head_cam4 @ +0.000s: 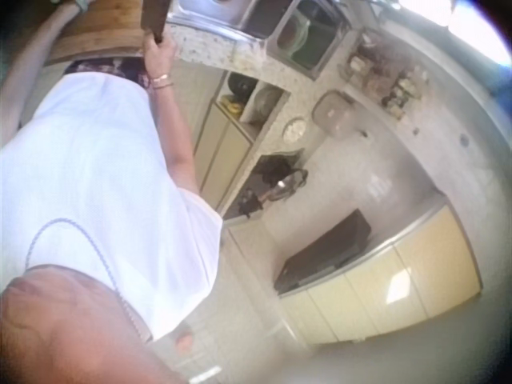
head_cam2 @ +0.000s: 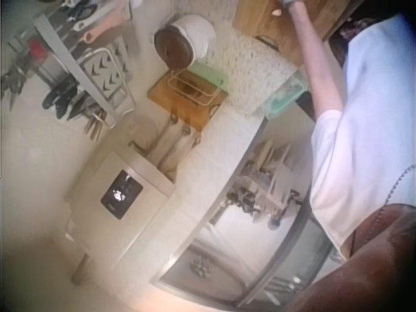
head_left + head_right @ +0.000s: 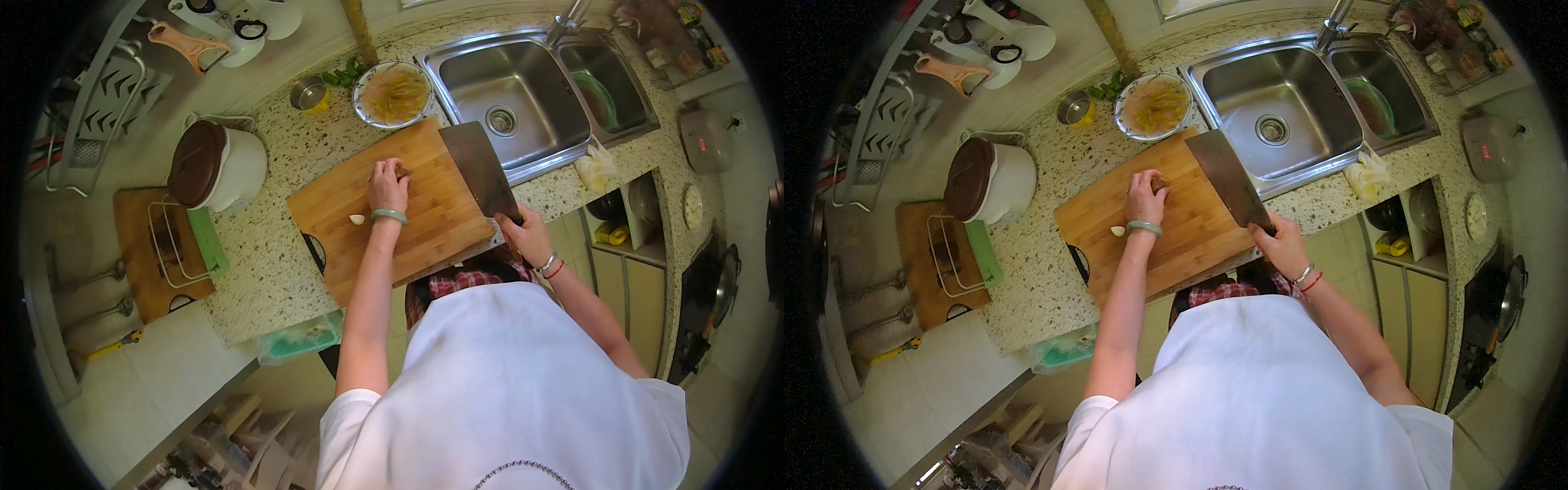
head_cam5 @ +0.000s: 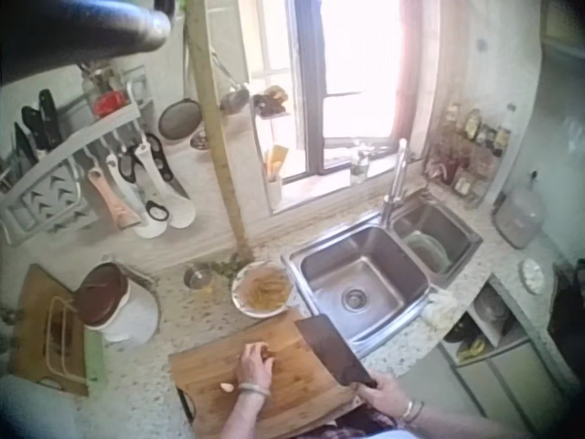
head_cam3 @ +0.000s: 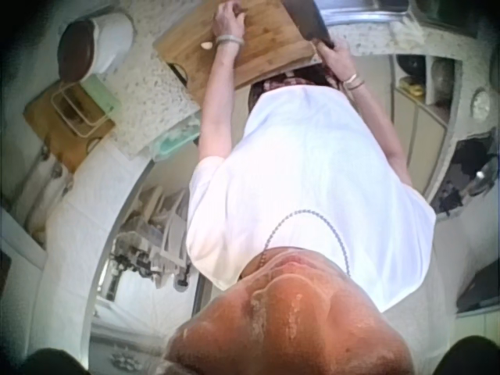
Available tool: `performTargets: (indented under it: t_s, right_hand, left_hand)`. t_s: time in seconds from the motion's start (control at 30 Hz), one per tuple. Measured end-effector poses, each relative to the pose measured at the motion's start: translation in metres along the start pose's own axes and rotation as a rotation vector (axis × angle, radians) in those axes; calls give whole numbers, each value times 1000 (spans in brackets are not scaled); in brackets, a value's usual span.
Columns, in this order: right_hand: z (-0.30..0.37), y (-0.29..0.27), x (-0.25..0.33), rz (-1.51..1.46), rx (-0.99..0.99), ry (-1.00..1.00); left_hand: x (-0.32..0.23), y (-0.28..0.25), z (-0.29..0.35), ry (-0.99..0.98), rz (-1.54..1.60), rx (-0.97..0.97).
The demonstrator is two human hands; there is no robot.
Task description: The person removes a yellow vegetable from a plastic bag and slices it into thin strips on a wooden cutting board using a knife. They then rinse the sliced vegetable in a bowl under running water. Finally, the person peels and slices garlic cloves on the same cutting board.
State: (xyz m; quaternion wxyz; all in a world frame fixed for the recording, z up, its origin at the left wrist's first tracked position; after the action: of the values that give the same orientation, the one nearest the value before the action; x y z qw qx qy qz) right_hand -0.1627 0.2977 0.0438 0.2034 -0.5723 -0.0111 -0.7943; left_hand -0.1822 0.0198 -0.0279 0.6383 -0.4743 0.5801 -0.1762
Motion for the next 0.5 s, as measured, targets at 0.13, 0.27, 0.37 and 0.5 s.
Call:
performTargets:
  t_s: [0.13,0.27,0.37,0.5]
  right_hand:
    - [-4,-5,-13,123,-37,-13]
    - [-10,-2,-27,298,5,-32]
    - [-13,7,-33,334,73,-23]
    - [-18,16,-39,365,148,-10]
  left_hand:
    - [9,17,18,-104,457,149]
    - [5,42,64,-473,1091,434]
    - [7,44,81,-492,1025,443]
    - [0,25,79,-248,589,331]
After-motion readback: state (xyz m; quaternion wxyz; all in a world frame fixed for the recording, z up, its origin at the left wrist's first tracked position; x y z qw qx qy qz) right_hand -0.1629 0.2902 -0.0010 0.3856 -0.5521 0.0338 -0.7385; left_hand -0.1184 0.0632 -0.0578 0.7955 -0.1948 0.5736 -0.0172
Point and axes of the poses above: each hand's wrist, its own z-axis away from the middle knuckle, its own y-axis out of the palm, x = y × z, the point moved 4 cm from there along -z, towards the middle knuckle, and after that the axes turned 3 degrees about -x, right-handed, at the moved point
